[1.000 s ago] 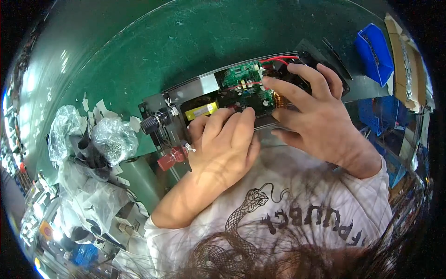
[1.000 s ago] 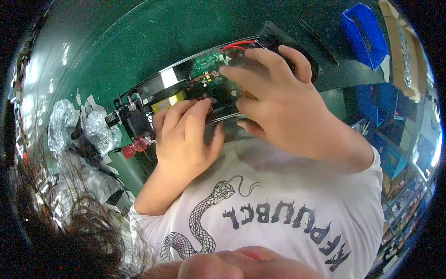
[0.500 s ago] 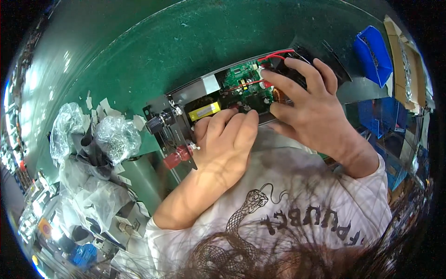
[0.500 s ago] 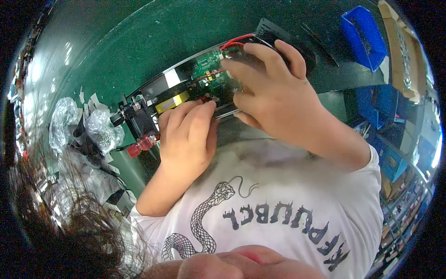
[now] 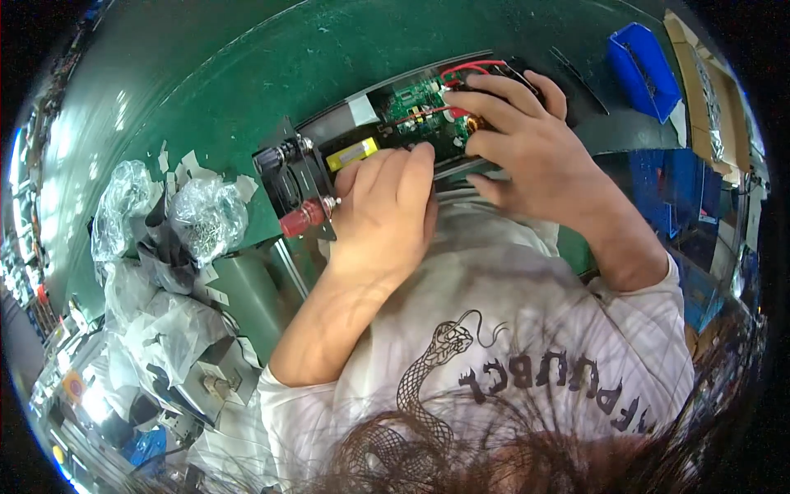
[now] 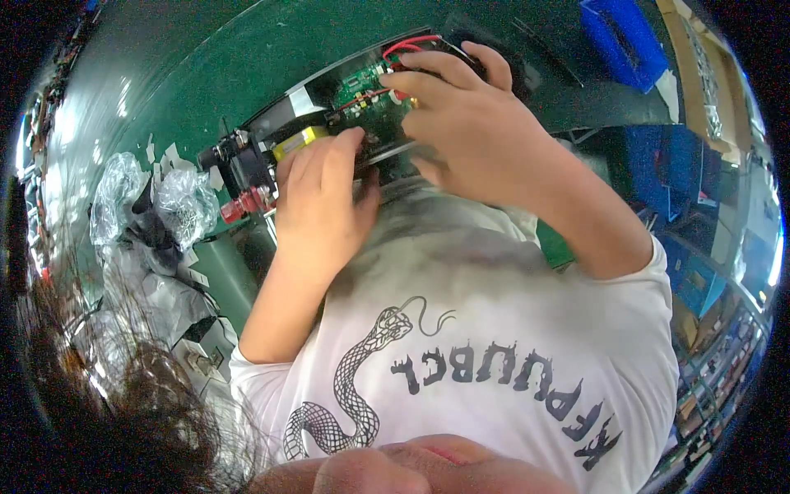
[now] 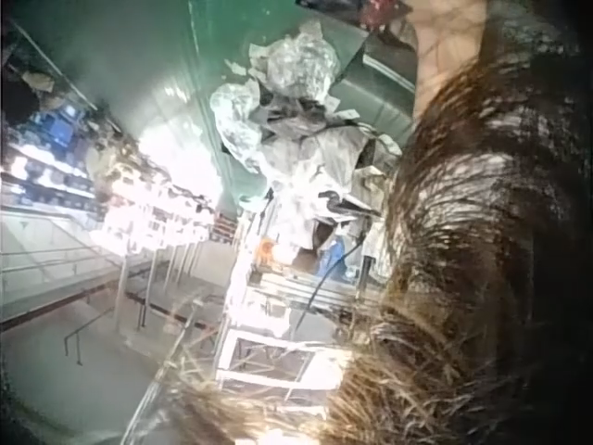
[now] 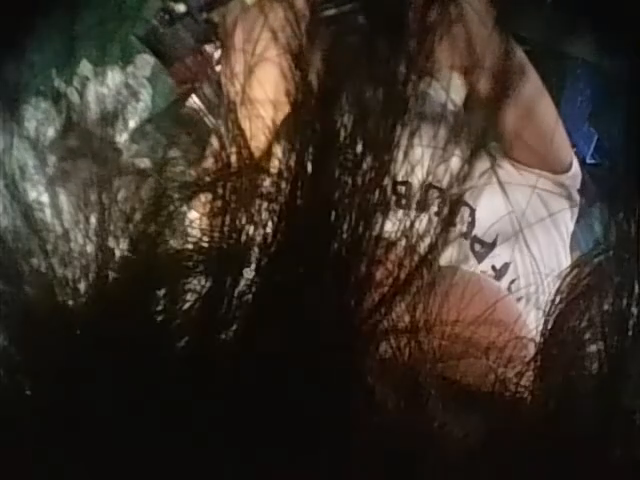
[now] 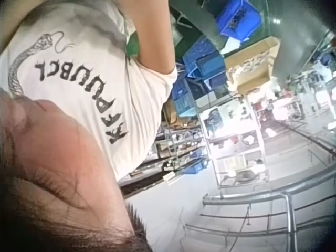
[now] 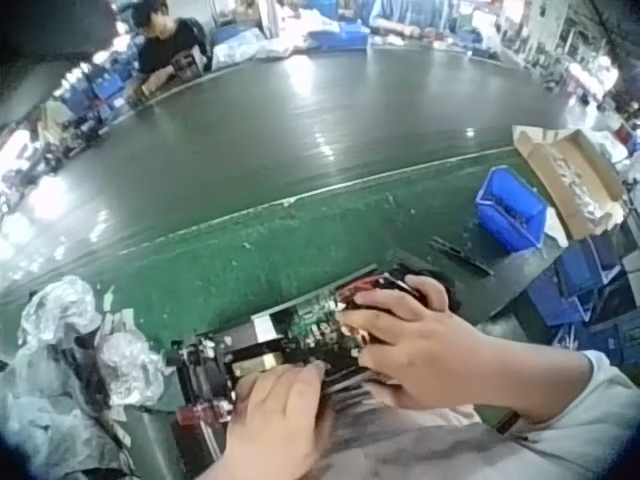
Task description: Manually assembling internal components, circuit boards, and wiring into an electronic device housing.
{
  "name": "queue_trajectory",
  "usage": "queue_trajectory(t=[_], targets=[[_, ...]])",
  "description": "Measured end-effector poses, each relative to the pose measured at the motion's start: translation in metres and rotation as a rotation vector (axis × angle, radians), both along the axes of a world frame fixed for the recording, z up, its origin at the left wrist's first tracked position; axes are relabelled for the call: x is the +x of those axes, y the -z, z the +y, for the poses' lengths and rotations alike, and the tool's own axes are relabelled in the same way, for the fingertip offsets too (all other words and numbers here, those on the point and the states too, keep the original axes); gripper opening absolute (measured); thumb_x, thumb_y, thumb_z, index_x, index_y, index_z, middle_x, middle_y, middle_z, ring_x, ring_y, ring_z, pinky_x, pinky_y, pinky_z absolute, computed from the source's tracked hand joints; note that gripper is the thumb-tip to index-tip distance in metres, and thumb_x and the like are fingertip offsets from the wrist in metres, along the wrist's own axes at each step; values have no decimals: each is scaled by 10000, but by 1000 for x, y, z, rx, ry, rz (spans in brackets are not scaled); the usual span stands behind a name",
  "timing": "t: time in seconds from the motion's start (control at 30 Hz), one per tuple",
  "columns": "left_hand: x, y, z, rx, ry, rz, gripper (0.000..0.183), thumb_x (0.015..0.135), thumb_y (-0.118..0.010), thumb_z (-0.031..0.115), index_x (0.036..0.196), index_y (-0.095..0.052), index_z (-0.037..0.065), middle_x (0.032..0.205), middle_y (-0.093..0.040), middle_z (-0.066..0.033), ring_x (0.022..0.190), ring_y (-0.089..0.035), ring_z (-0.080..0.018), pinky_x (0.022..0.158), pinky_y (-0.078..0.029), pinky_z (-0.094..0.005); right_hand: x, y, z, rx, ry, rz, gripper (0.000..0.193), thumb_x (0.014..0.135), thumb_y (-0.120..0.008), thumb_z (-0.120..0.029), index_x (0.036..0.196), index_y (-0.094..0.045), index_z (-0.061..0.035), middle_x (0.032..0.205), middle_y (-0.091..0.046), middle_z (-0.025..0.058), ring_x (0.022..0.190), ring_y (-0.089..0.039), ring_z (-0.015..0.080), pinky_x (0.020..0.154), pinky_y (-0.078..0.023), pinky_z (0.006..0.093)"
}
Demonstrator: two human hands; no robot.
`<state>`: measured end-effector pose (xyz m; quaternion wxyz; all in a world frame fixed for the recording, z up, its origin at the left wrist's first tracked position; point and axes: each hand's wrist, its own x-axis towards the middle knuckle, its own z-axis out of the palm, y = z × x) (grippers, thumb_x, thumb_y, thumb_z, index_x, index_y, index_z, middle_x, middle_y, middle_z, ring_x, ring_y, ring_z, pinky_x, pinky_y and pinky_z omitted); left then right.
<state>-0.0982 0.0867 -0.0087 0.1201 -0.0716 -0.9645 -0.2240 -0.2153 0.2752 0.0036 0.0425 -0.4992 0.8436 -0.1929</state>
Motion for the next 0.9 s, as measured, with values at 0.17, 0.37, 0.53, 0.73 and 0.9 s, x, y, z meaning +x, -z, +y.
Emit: queue_trajectory(t=[0.17, 0.37, 0.53, 0.73, 0.9], targets=[[-4, 4, 5, -13, -36, 11, 545, 712, -758, 43, 1217, -556, 60, 981, -653, -133, 937, -630, -341, 874, -464, -450, -9, 23, 6, -114, -72, 118, 180, 704, -788, -181, 770, -630, -124, 1313, -618, -17, 1276, -524, 181, 1078, -272, 495], [-7, 6, 13, -70, -57, 45, 499, 723, -755, 69, 1181, -558, 71, 957, -654, -115, 939, -634, -317, 867, -470, -449, -7, 31, 6, -163, -31, 206, 159, 710, -761, -175, 741, -616, -115, 1264, -649, -15, 1206, -554, 163, 1079, -278, 492], [-9, 10, 13, -168, -52, 95, 378, 740, -702, 114, 1091, -569, 82, 907, -622, -75, 905, -625, -265, 817, -480, -421, 1, 39, 0, -205, 33, 334, 152, 714, -736, -182, 752, -605, -117, 1252, -658, -17, 1186, -564, 160, 1076, -297, 480], [-10, 14, 13, -314, -26, 152, 238, 788, -615, 175, 1010, -567, 102, 847, -560, -33, 836, -587, -221, 736, -510, -377, -2, 42, 5, -177, 20, 392, 234, 708, -757, -212, 822, -570, -128, 1283, -653, -6, 1205, -563, 183, 1098, -316, 460], [-1, 17, 12, -295, 5, 127, 297, 803, -591, 177, 1082, -574, 77, 911, -555, -58, 884, -570, -240, 780, -518, -387, -10, 38, -1, -171, -66, 338, 259, 689, -768, -180, 826, -559, -112, 1283, -644, 0, 1232, -547, 205, 1124, -292, 479]])
